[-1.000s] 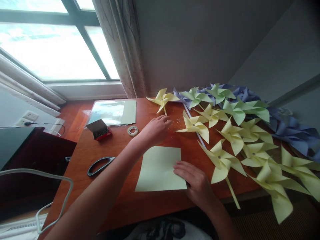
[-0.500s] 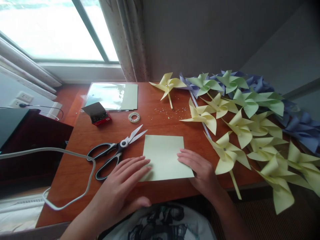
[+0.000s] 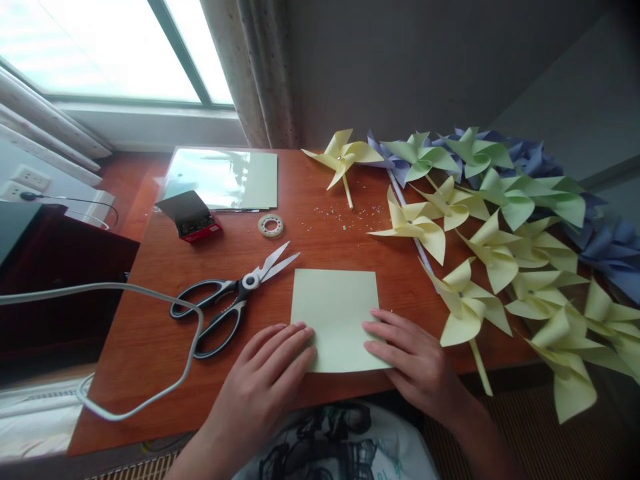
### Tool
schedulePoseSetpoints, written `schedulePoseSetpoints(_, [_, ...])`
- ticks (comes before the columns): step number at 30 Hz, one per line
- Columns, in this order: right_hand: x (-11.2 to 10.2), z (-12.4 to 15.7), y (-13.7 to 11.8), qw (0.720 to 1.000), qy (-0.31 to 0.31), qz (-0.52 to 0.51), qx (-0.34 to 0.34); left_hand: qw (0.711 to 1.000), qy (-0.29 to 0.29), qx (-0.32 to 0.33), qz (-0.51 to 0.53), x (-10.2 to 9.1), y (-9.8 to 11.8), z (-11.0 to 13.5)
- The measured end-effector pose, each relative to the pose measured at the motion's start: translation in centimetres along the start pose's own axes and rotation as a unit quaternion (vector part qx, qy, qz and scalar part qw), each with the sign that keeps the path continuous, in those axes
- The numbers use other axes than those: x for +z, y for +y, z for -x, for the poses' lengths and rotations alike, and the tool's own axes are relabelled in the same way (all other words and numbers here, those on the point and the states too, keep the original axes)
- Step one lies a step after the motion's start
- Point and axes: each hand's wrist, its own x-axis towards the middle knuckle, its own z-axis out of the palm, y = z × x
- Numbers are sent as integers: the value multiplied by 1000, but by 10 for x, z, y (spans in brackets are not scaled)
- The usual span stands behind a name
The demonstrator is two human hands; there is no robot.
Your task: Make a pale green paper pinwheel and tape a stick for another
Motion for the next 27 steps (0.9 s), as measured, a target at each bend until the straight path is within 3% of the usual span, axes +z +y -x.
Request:
schedulePoseSetpoints(6, [1, -3, 1, 998, 49, -36, 33, 996, 54, -60, 27, -1, -4, -1])
schedulePoseSetpoints(12, [0, -8, -1, 994, 76, -56, 54, 994, 61, -83, 43, -2, -6, -2])
schedulePoseSetpoints(27, [6, -10, -5, 999, 35, -3, 19, 985, 87, -142, -37, -15, -31, 15])
